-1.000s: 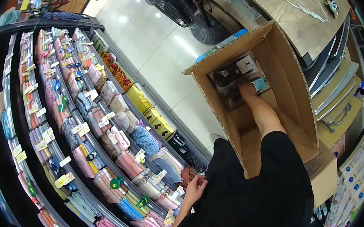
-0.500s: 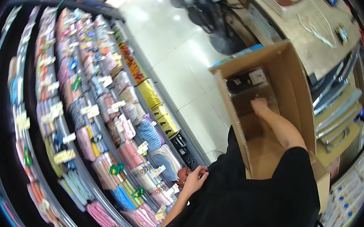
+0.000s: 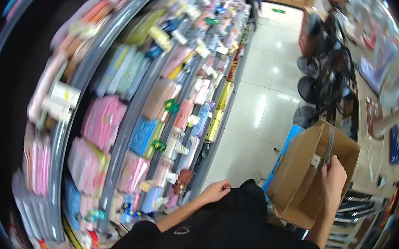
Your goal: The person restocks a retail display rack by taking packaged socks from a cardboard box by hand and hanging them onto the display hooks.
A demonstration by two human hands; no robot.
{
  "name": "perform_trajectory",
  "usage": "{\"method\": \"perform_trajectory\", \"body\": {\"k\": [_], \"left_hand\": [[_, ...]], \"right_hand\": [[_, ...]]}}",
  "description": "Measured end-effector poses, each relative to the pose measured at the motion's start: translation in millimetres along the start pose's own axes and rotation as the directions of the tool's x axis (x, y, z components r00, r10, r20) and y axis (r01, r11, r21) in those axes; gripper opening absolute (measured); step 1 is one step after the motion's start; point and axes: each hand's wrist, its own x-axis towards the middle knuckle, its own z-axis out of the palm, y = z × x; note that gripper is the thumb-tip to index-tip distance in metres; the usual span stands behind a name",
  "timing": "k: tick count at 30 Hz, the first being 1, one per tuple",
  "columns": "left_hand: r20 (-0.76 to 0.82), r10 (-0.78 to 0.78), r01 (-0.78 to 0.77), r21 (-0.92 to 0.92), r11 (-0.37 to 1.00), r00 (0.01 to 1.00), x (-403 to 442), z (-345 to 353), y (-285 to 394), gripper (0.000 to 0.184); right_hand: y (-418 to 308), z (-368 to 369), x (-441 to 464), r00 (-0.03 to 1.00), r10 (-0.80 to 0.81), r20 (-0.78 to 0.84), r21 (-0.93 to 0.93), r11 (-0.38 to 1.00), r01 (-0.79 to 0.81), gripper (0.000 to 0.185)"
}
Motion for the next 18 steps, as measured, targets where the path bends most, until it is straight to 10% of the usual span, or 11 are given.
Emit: {"method": "perform_trajectory", "body": {"k": [6, 10, 16, 18], "left_hand": [[-0.09, 0.057, -0.086, -0.367, 0.926, 0.994, -73, -13, 8, 0.026], [-0.391, 0.152, -0.393, -0.668, 0.632, 0.908, -161, -37, 29, 0.035], [-0.917, -0.028, -0.474, -0.231, 0.849, 0.397, -279, -6, -15, 0.045], [-0.987, 0.112, -0.177, 0.09, 0.98, 0.119, -317, -3, -8, 0.04]], "right_hand": [[-181, -2, -35, 0.907, -0.417, -0.062, 0.786, 0.54, 0.302, 0.011], [-308, 51, -129, 0.803, -0.594, -0.05, 0.995, 0.042, 0.093, 0.006], [-413, 78, -247, 0.47, -0.879, -0.081, 0.881, -0.283, -0.378, 0.011], [-438, 67, -275, 0.326, -0.942, -0.085, 0.856, -0.236, -0.459, 0.011]]}}
